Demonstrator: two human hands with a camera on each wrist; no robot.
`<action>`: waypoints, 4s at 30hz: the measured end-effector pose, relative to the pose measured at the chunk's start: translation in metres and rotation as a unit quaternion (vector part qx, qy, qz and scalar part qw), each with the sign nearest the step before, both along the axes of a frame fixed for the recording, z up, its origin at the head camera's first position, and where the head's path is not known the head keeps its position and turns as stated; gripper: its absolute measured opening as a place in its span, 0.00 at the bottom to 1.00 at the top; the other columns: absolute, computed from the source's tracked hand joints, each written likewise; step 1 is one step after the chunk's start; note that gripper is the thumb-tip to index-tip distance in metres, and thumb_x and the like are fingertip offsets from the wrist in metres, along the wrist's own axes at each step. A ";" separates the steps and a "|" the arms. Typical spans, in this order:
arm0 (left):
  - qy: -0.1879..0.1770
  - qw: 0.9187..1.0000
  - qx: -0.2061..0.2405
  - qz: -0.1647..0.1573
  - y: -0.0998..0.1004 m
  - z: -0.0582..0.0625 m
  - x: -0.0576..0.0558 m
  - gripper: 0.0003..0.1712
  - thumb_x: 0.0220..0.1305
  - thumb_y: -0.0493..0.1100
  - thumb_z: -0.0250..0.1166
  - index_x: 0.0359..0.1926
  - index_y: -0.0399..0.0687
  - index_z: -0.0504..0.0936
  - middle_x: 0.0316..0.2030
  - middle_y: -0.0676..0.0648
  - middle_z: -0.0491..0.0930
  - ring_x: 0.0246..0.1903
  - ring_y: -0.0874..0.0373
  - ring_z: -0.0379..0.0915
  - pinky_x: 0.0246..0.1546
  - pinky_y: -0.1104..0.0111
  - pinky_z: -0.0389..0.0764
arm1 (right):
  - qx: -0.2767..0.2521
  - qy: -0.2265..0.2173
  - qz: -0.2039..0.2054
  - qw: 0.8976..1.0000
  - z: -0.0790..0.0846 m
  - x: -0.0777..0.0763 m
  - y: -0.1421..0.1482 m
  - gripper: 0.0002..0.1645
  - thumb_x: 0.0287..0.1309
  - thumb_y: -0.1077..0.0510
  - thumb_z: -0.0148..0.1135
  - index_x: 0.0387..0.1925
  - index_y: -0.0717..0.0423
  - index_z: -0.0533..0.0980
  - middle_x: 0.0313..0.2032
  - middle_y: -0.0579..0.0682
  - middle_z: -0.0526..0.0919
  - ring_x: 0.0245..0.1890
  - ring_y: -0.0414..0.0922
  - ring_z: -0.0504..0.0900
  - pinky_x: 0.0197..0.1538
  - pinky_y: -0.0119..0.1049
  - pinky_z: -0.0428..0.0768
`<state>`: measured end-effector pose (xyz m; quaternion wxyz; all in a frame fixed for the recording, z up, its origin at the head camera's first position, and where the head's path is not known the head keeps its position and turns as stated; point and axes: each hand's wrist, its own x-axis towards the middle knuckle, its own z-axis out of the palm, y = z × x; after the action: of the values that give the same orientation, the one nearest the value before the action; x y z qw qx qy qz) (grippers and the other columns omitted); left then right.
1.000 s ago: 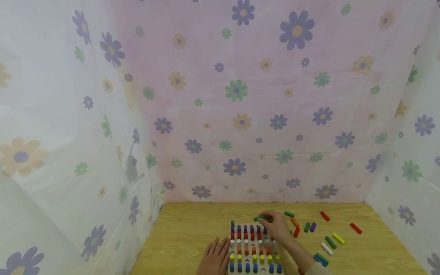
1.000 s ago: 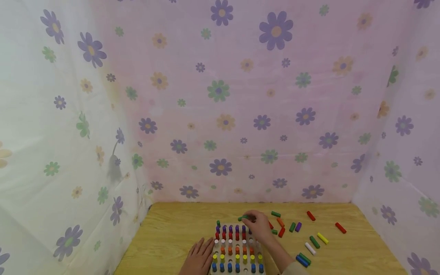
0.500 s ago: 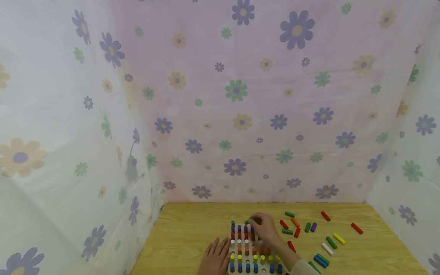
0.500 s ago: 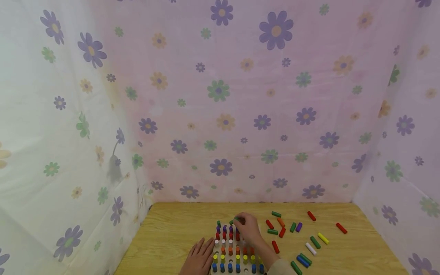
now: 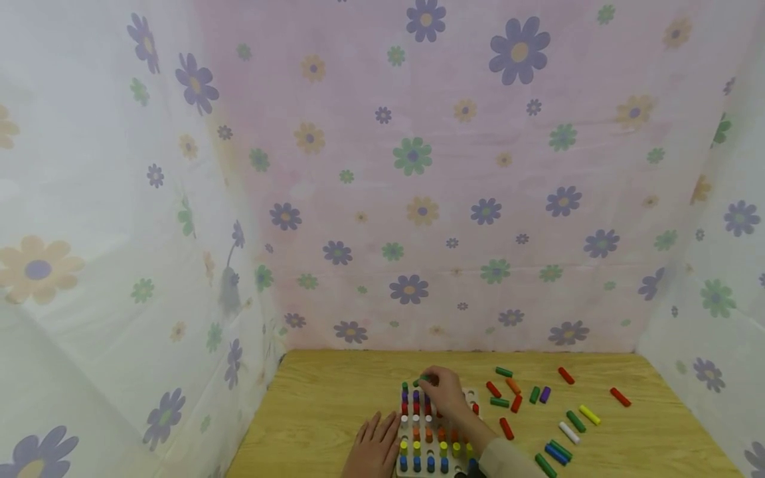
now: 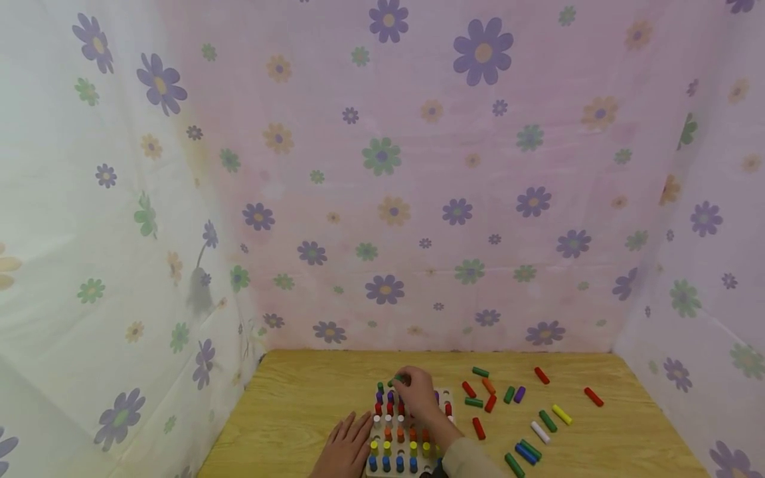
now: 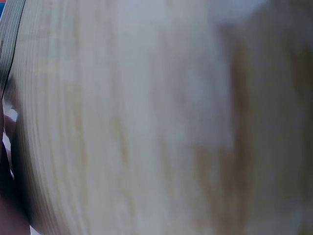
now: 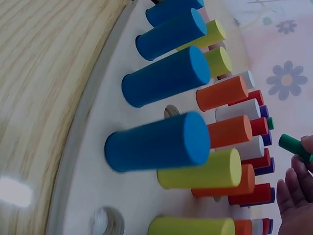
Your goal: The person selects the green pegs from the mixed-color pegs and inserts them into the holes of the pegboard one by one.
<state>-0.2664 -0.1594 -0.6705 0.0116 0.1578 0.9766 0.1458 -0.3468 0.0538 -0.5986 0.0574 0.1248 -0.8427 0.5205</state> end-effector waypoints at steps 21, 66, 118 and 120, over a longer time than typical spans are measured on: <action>0.037 0.999 -0.039 -0.004 0.001 -0.003 0.001 0.37 0.81 0.67 0.28 0.77 0.60 0.67 0.74 0.56 0.67 0.73 0.45 0.61 0.69 0.46 0.67 | 0.109 0.072 -0.040 0.991 -0.026 -0.009 -0.012 0.05 0.70 0.59 0.64 0.40 0.56 0.84 0.33 0.44 0.80 0.31 0.38 0.76 0.31 0.33 0.78; 0.050 0.997 -0.051 -0.001 0.002 -0.004 0.002 0.36 0.82 0.65 0.29 0.77 0.61 0.67 0.74 0.58 0.67 0.73 0.47 0.62 0.69 0.47 0.68 | 0.269 0.091 -0.017 0.959 -0.030 -0.009 -0.020 0.15 0.74 0.55 0.58 0.52 0.55 0.86 0.47 0.51 0.87 0.48 0.53 0.84 0.52 0.54 0.84; 0.039 0.998 -0.046 0.002 0.002 -0.004 0.000 0.36 0.82 0.66 0.29 0.77 0.61 0.67 0.74 0.58 0.67 0.73 0.45 0.62 0.70 0.47 0.67 | 0.127 0.043 -0.070 0.988 0.023 -0.011 0.151 0.19 0.68 0.64 0.64 0.56 0.71 0.77 0.47 0.63 0.83 0.45 0.58 0.82 0.44 0.50 0.84; 0.034 0.998 -0.044 0.001 0.001 -0.003 0.000 0.36 0.82 0.66 0.29 0.77 0.61 0.67 0.74 0.58 0.67 0.73 0.45 0.62 0.70 0.47 0.67 | 0.129 0.031 -0.079 0.988 0.019 -0.013 0.158 0.19 0.68 0.64 0.63 0.56 0.72 0.76 0.47 0.65 0.82 0.46 0.60 0.81 0.46 0.54 0.84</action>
<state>-0.2660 -0.1580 -0.6736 -0.0151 0.1608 0.9821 0.0969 -0.3601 0.2121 -0.5795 0.1078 0.0808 -0.9079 0.3970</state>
